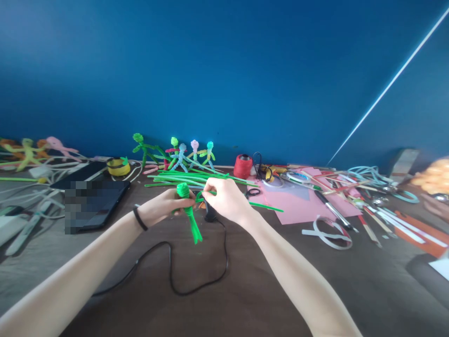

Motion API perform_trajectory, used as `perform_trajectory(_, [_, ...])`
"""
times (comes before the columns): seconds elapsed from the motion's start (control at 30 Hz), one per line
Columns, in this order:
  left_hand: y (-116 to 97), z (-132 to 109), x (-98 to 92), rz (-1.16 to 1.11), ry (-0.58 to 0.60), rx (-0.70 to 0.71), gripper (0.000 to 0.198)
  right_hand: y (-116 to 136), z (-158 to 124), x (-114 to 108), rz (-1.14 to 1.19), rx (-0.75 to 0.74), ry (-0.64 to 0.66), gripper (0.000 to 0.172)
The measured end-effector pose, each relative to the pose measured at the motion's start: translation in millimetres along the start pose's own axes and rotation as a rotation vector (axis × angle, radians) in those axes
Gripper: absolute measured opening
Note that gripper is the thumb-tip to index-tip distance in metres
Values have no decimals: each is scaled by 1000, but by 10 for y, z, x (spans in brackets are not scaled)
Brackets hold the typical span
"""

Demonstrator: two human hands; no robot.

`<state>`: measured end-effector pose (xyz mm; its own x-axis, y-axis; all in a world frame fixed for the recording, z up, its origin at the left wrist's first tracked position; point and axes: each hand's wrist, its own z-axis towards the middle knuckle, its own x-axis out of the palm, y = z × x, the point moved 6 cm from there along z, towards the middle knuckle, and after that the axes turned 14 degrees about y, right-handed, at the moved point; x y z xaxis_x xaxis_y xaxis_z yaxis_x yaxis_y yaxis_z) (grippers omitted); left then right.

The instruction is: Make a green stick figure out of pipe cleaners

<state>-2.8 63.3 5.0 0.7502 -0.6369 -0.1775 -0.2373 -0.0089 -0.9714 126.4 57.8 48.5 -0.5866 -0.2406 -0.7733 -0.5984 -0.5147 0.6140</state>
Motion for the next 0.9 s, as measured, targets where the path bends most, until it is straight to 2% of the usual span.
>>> perform_trajectory(0.17, [0, -5, -19, 33, -33, -9, 17, 60, -20, 28, 62, -25, 62, 12])
perform_trajectory(0.4, [-1, -28, -125, 16, -173, 20, 16, -18, -11, 208, 218, -28, 320, 16])
perform_trajectory(0.5, [13, -29, -157, -32, -185, 25, 16, -122, 28, 282, 261, 5, 404, 15])
perform_trajectory(0.63, [-29, -40, -133, -5, -129, 34, 13, -221, 73, 326, 273, 42, 463, 16])
perform_trajectory(0.73, [-81, -55, -57, 26, -31, 28, 12, -242, 88, 324, 273, 40, 480, 17])
perform_trajectory(0.9, [-94, -72, 54, 17, 106, -18, 12, -271, 98, 270, 267, 59, 396, 16])
